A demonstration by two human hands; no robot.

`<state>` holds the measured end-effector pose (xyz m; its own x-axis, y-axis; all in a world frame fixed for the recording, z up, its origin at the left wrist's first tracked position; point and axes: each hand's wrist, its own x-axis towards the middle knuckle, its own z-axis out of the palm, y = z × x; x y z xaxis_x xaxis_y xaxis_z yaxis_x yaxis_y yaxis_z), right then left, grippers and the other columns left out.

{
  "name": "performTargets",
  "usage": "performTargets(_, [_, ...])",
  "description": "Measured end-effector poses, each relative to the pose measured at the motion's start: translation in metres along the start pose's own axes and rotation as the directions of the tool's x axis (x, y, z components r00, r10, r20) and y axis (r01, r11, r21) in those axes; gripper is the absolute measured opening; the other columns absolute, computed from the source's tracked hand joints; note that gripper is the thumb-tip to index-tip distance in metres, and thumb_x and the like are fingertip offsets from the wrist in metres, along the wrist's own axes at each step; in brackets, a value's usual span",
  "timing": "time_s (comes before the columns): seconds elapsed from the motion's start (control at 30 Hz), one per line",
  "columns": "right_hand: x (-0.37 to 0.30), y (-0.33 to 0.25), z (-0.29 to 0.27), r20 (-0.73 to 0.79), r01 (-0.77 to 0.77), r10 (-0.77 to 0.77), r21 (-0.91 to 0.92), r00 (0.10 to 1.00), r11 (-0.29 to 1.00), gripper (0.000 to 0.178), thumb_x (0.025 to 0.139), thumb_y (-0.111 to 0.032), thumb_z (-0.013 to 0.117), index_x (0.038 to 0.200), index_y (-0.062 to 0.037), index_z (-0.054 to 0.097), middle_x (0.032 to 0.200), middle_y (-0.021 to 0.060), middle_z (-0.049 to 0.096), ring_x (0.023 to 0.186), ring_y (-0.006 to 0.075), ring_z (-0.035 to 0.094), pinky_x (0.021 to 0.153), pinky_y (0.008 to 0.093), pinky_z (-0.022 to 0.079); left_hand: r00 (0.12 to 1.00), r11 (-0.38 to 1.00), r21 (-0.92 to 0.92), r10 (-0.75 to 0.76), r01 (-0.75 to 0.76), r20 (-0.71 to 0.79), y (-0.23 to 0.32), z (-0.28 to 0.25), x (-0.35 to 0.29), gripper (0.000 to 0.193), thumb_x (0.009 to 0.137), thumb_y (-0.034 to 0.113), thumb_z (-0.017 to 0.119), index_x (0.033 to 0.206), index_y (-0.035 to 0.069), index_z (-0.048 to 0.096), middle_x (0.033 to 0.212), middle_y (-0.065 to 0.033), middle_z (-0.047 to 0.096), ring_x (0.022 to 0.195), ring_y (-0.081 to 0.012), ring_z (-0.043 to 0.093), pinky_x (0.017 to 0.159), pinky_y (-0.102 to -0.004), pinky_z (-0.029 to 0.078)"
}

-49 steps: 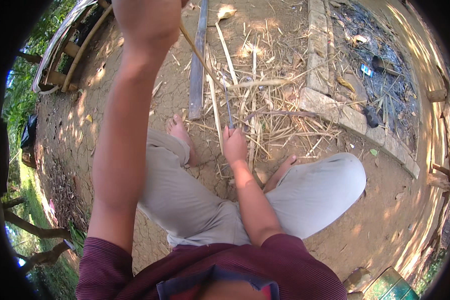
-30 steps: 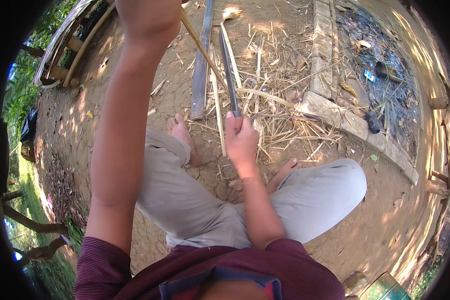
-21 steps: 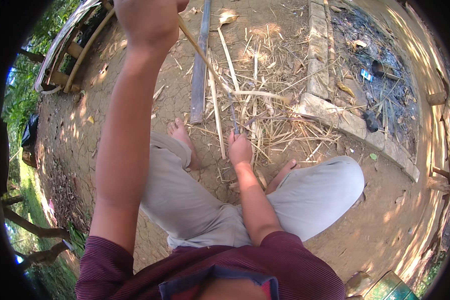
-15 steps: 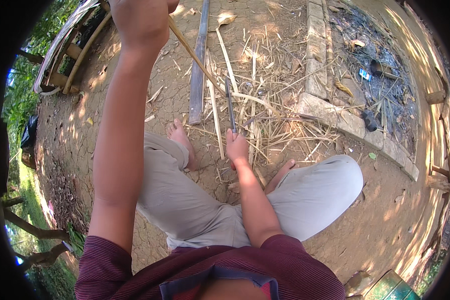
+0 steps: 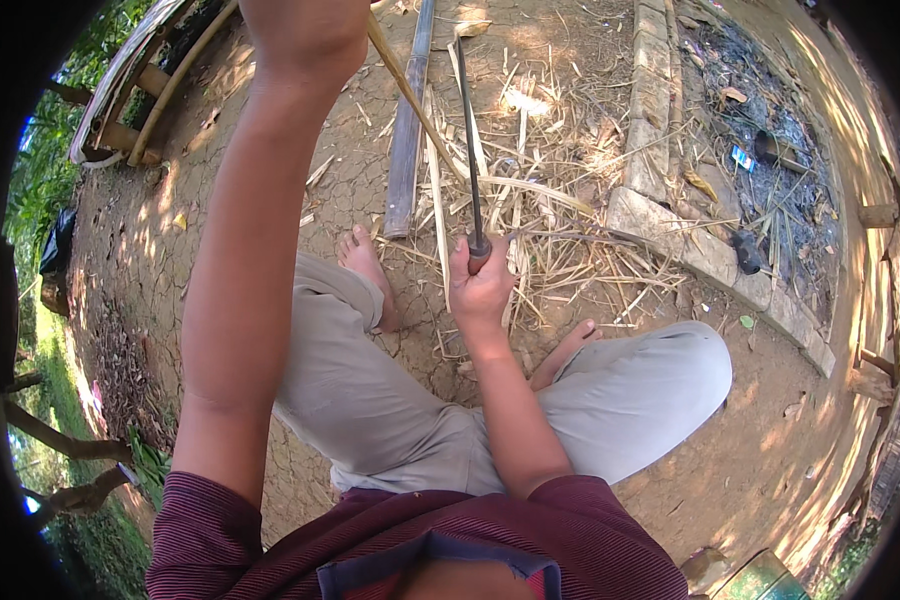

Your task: The person uses a large knife to shave thin strips from a long piece of wood while sitting on the ground, creating a pile of wood shavings.

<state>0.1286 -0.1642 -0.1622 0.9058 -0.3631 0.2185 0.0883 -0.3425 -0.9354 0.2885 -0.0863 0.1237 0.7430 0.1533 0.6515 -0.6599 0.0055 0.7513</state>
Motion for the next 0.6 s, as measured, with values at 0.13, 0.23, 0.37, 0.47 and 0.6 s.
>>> performTargets(0.13, [-0.028, 0.121, 0.01, 0.208, -0.257, 0.503, -0.663, 0.839, 0.703, 0.039, 0.099, -0.037, 0.057, 0.109, 0.0007, 0.057, 0.082, 0.0232, 0.07, 0.08, 0.0433, 0.069, 0.07, 0.0505, 0.052, 0.998, 0.996, -0.073, -0.056, 0.054, -0.021, 0.007, 0.009, -0.007, 0.04, 0.106, 0.023, 0.045, 0.067, 0.015, 0.042, 0.051, 0.0055, 0.036, 0.038, -0.0067, 0.029, 0.034, -0.0243, 0.022])
performTargets(0.23, [-0.028, 0.117, 0.025, 0.159, -0.268, 0.446, -0.61, 0.881, 0.746, 0.046, 0.1, -0.044, 0.052, 0.093, 0.0001, 0.061, 0.078, 0.0234, 0.069, 0.077, 0.0459, 0.066, 0.07, 0.0522, 0.05, 0.997, 0.999, -0.037, -0.022, 0.019, -0.07, 0.004, 0.002, 0.007, 0.038, 0.105, 0.022, 0.045, 0.068, 0.015, 0.042, 0.051, 0.0054, 0.036, 0.038, -0.0064, 0.03, 0.034, -0.0246, 0.022])
performTargets(0.37, [-0.023, 0.135, 0.022, 0.17, -0.333, 0.423, -0.39, 0.89, 0.858, 0.053, 0.099, -0.045, 0.054, 0.072, -0.0001, 0.062, 0.072, 0.0233, 0.066, 0.072, 0.0448, 0.065, 0.067, 0.0505, 0.049, 0.984, 0.987, -0.089, -0.142, 0.132, -0.111, -0.001, 0.0, 0.006, 0.037, 0.105, 0.021, 0.045, 0.07, 0.013, 0.043, 0.053, 0.0052, 0.036, 0.04, -0.0063, 0.032, 0.035, -0.0245, 0.023])
performTargets(0.47, [0.002, 0.049, 0.003, 0.252, -0.295, 0.447, -0.47, 0.858, 0.832, 0.051, 0.099, -0.046, 0.054, 0.085, 0.0017, 0.064, 0.076, 0.0232, 0.068, 0.074, 0.0438, 0.067, 0.069, 0.0504, 0.051, 0.98, 0.982, -0.096, -0.172, 0.163, -0.102, 0.003, -0.015, 0.003, 0.035, 0.105, 0.021, 0.045, 0.071, 0.012, 0.045, 0.056, 0.0037, 0.039, 0.042, -0.0067, 0.033, 0.036, -0.0243, 0.024])
performTargets(0.6, [0.009, 0.002, 0.006, 0.167, -0.168, 0.202, -0.193, 0.965, 0.967, 0.046, 0.099, -0.043, 0.057, 0.091, 0.0021, 0.061, 0.07, 0.0192, 0.066, 0.067, 0.0413, 0.065, 0.063, 0.0489, 0.05, 0.991, 0.995, 0.101, 0.041, -0.028, -0.129, -0.01, -0.01, 0.004, 0.035, 0.105, 0.023, 0.046, 0.072, 0.012, 0.047, 0.06, 0.0015, 0.042, 0.043, -0.0069, 0.035, 0.036, -0.0245, 0.024])
